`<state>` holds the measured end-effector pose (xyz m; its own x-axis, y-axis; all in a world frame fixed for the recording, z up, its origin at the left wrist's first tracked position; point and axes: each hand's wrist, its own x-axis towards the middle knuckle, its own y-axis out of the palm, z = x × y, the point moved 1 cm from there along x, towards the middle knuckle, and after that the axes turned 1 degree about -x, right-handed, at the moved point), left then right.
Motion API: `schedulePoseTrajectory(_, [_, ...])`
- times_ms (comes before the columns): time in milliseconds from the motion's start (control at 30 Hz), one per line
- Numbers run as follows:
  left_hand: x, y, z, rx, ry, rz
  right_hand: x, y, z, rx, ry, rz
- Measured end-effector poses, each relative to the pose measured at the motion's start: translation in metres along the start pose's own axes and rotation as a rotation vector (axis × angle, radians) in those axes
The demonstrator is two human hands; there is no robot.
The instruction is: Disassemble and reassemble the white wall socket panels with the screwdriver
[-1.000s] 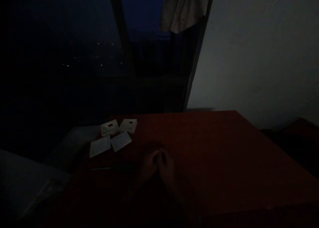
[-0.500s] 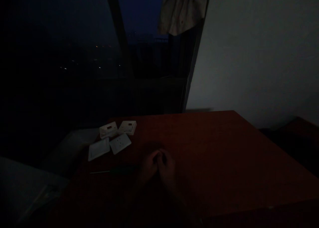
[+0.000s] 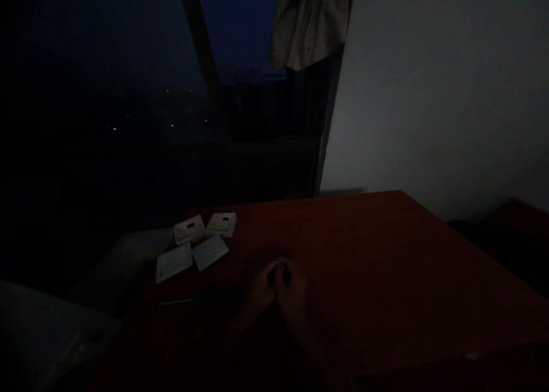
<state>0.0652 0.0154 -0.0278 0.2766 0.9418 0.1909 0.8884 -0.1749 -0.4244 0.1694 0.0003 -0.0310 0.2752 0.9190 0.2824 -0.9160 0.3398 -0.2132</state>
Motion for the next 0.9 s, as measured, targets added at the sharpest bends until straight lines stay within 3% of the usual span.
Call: schedulePoseTrajectory(900, [-0.0009, 0.0004, 0.0048, 0.101, -0.013, 0.047, 0.0053, 0.0010, -0.0071, -0.009, 0.027, -0.004])
